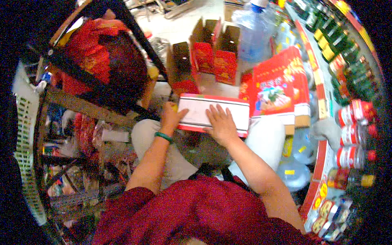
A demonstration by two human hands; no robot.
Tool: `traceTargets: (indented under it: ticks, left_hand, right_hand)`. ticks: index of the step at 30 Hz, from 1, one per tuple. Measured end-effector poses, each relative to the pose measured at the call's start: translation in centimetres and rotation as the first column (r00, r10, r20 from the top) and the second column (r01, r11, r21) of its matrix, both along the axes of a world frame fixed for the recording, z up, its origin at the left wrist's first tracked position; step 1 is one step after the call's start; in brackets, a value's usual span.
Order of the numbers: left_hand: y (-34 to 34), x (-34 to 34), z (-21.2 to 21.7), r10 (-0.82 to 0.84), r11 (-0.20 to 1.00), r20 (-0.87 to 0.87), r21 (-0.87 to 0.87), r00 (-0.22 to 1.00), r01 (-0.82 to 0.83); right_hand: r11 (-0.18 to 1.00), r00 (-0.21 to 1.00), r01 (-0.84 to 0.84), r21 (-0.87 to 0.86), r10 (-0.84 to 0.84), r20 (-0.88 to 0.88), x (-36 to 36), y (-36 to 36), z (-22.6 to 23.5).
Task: The person assembles red cardboard boxes by folding the flaps and securing them with yellow tape. They work on multiple boxes one at a time, then stack the finished boxes on a nearby shelf.
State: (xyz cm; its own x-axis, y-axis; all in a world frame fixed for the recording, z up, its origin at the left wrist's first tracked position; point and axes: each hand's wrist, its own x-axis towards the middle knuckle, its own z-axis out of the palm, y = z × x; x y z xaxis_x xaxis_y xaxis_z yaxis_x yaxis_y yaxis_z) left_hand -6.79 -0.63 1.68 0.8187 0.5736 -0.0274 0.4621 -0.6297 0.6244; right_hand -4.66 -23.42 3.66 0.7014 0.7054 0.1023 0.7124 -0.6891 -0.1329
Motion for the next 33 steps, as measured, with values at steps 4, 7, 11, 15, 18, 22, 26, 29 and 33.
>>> traceTargets:
  ticks: [4, 7, 11, 15, 18, 22, 26, 29, 33]
  left_hand:
    - [-0.3, -0.2, 0.2, -0.039, 0.998, 0.002, 0.056, 0.999, 0.039]
    - [-0.9, 0.1, 0.8, -0.038, 0.992, 0.02, 0.12, 0.999, 0.035]
    - [0.0, 0.0, -0.6, -0.039, 0.994, 0.146, 0.105, 0.989, 0.024]
    - [0.2, 0.3, 0.5, 0.087, 0.994, 0.291, -0.088, 0.953, -0.064]
    - [1.5, 0.3, 1.3, 0.115, 0.986, 0.414, -0.155, 0.903, -0.054]
    - [2.8, 0.4, 1.9, 0.205, 0.961, 0.503, -0.265, 0.839, -0.076]
    - [2.0, -0.1, 3.9, 0.194, 0.939, 0.537, -0.345, 0.821, 0.003]
    - [0.6, -0.4, 6.1, 0.235, 0.861, 0.569, -0.498, 0.788, 0.102]
    - [-1.3, -0.1, 8.5, 0.339, 0.543, 0.579, -0.764, 0.742, 0.349]
  right_hand:
    - [1.0, 1.0, -0.004, 0.007, 0.004, -0.022, -1.4, -1.5, 0.8]
    - [1.0, 1.0, -0.007, -0.005, 0.007, 0.01, -0.9, -1.7, 0.5]
    - [1.0, 1.0, -0.018, 0.015, 0.018, 0.012, -0.5, -2.0, 0.2]
    - [0.997, 1.0, -0.011, 0.078, 0.011, -0.007, 0.0, -2.0, 0.4]
    - [0.997, 1.0, 0.008, 0.072, -0.008, -0.007, 0.6, -1.9, 0.1]
    - [0.994, 0.999, 0.005, 0.111, -0.001, -0.037, 1.0, -1.7, 0.6]
    - [0.995, 0.996, 0.019, 0.097, -0.011, -0.084, 1.4, -1.5, 1.5]
    - [0.995, 0.988, 0.038, 0.094, -0.024, -0.151, 1.7, -1.6, 1.5]
    - [0.999, 0.996, 0.002, 0.042, 0.002, -0.086, 0.7, -2.1, 0.8]
